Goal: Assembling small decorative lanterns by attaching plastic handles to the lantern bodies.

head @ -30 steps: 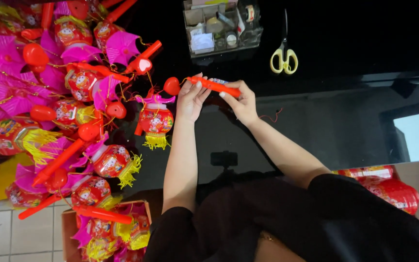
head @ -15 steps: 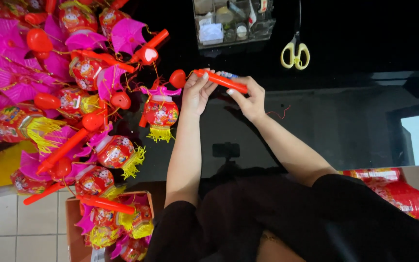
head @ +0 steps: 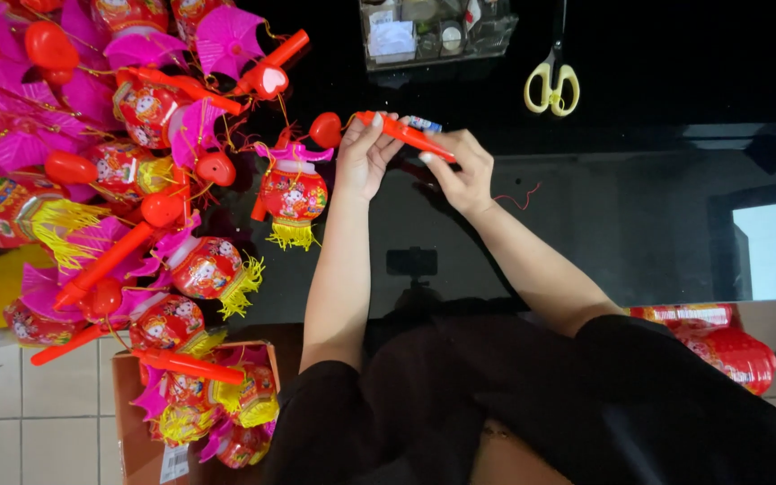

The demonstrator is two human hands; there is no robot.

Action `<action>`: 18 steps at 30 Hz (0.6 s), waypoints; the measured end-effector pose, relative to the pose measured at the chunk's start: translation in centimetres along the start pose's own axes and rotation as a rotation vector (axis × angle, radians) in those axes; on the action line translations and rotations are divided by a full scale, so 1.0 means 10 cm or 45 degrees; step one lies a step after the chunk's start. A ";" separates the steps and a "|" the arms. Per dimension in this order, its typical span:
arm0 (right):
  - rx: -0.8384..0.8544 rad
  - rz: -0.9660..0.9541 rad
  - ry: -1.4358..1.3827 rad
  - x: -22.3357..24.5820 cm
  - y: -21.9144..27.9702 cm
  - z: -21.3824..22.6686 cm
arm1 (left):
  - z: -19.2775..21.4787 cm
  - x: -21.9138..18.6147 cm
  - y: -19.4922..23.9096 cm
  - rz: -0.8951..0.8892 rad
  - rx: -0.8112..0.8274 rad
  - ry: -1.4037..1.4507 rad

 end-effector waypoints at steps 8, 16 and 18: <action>0.065 -0.464 -0.198 -0.41 0.19 -0.10 | -0.13 -0.06 0.07 -0.032 -0.005 -0.031; -0.082 0.051 0.026 -0.13 0.08 -0.01 | -0.11 -0.08 0.03 -0.065 0.031 0.039; -0.072 0.010 0.163 -0.20 0.15 -0.01 | -0.19 -0.11 0.06 -0.028 0.092 0.162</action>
Point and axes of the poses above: each hand's wrist, its own y-axis away from the middle knuckle, its own z-axis out of the back of the hand, x = y × z, the point moved 4 cm from there along -y, towards the middle knuckle, and after that the axes turned 1 degree about -x, right-handed, at the moved point
